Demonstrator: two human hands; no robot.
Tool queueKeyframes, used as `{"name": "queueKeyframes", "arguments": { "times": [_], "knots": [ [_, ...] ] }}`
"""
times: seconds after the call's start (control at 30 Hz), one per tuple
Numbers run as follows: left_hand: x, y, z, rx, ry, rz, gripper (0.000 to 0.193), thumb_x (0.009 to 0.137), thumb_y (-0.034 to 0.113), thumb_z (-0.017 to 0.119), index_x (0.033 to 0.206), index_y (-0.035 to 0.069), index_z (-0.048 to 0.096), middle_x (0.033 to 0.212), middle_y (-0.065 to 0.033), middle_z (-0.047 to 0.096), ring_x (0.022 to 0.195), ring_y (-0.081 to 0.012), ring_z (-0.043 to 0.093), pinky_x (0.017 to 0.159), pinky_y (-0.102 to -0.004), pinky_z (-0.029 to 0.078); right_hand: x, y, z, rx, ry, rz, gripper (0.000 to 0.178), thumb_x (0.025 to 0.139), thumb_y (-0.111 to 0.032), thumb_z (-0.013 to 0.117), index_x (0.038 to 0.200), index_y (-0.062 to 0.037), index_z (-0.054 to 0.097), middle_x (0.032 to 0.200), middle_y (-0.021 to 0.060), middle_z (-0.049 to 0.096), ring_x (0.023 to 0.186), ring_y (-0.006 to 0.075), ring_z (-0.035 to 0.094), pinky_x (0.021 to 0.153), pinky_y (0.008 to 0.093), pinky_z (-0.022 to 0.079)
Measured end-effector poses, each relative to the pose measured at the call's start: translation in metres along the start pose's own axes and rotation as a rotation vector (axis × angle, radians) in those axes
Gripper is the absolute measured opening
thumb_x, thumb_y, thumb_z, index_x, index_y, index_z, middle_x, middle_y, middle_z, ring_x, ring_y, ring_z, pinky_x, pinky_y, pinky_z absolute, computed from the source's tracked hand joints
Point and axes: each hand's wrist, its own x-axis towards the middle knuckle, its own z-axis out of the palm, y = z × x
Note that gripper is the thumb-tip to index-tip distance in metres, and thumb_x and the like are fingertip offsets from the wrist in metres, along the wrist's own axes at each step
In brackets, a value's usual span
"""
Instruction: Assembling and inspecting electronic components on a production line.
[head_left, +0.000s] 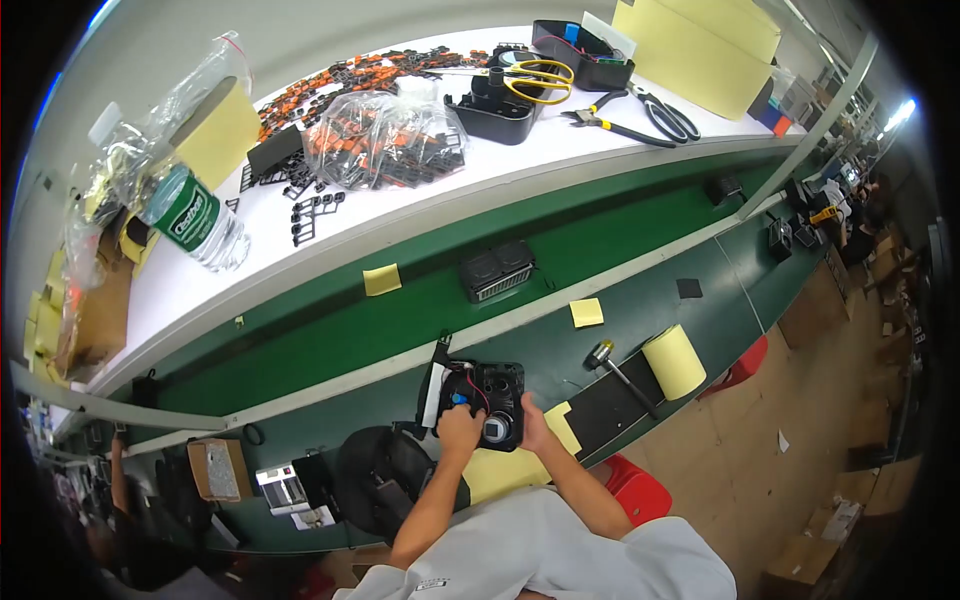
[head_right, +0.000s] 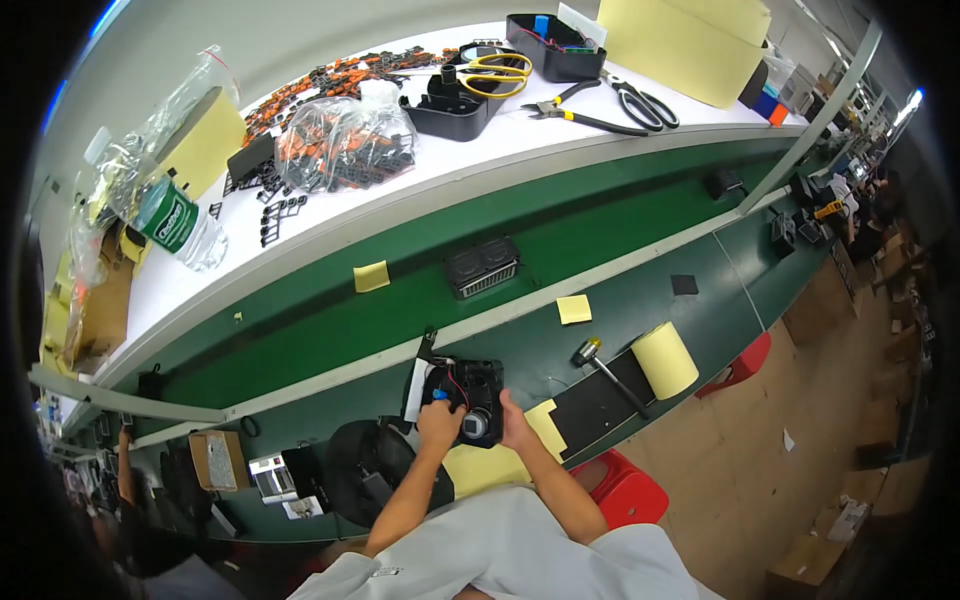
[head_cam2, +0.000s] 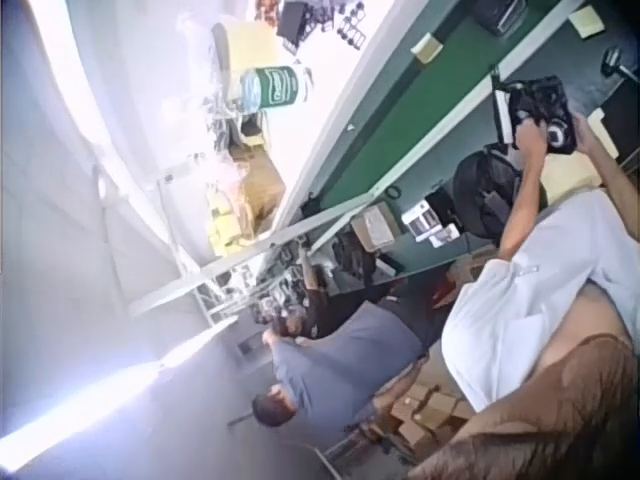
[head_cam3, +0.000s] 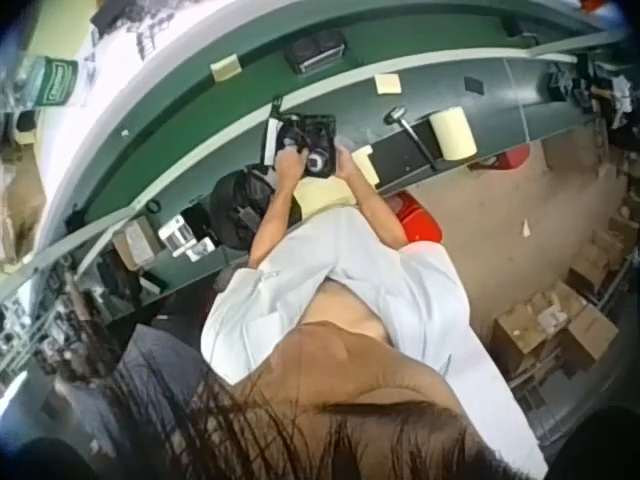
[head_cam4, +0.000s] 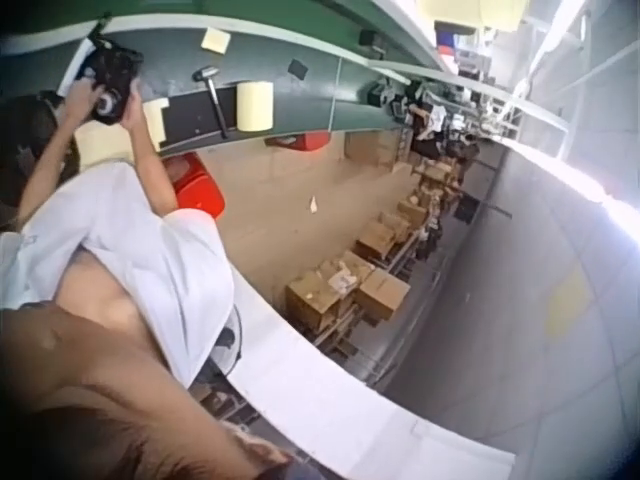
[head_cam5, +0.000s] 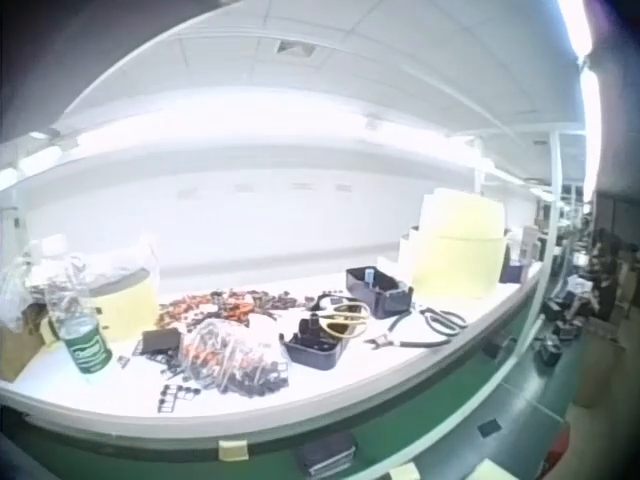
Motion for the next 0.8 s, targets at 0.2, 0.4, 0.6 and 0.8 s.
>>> {"name": "queueKeyframes", "arguments": {
  "times": [0.2, 0.4, 0.6, 0.8],
  "knots": [
    [-0.019, -0.006, 0.033, -0.447, 0.057, 0.094, 0.032, 0.087, 0.033, 0.064, 0.078, 0.003, 0.069, 0.072, -0.0209, 0.066, 0.072, -0.0375, 0.067, 0.067, -0.0484, 0.051, -0.021, -0.024, -0.013, -0.034, 0.174, -0.039, 0.049, 0.096, -0.043, 0.052, 0.128, -0.0064, 0.057, 0.117, 0.0130, 0.066, 0.102, 0.0284, 0.066, 0.092, 0.0444, 0.053],
    [-0.036, 0.003, -0.006, 0.022, 0.454, 0.231, 0.037, 0.088, 0.028, 0.061, 0.115, 0.003, 0.057, 0.106, -0.0243, 0.067, 0.100, -0.0446, 0.063, 0.088, -0.0494, 0.048, -0.034, -0.044, -0.025, 0.007, 0.234, -0.158, 0.038, 0.094, -0.036, 0.055, 0.118, -0.0075, 0.061, 0.107, 0.0105, 0.069, 0.093, 0.0260, 0.068, 0.087, 0.0432, 0.055],
    [-0.050, 0.013, -0.018, -0.622, -0.265, -0.288, 0.053, 0.088, 0.025, 0.062, 0.128, -0.002, 0.039, 0.114, -0.0341, 0.058, 0.107, -0.0480, 0.059, 0.090, -0.0523, 0.046, -0.041, -0.056, 0.016, -0.102, 0.296, -0.220, 0.030, 0.091, -0.035, 0.061, 0.110, -0.0111, 0.063, 0.099, 0.0056, 0.070, 0.088, 0.0206, 0.068, 0.083, 0.0372, 0.055],
    [-0.025, 0.030, -0.005, 0.051, 0.431, 0.515, 0.055, 0.075, 0.011, 0.066, 0.127, 0.006, 0.053, 0.138, -0.0256, 0.042, 0.129, -0.0405, 0.041, 0.101, -0.0525, 0.037, -0.050, -0.056, 0.053, -0.279, 0.320, -0.172, 0.030, 0.090, -0.035, 0.063, 0.108, -0.0113, 0.064, 0.097, 0.0048, 0.070, 0.085, 0.0195, 0.069, 0.079, 0.0360, 0.055]
  ]
}}
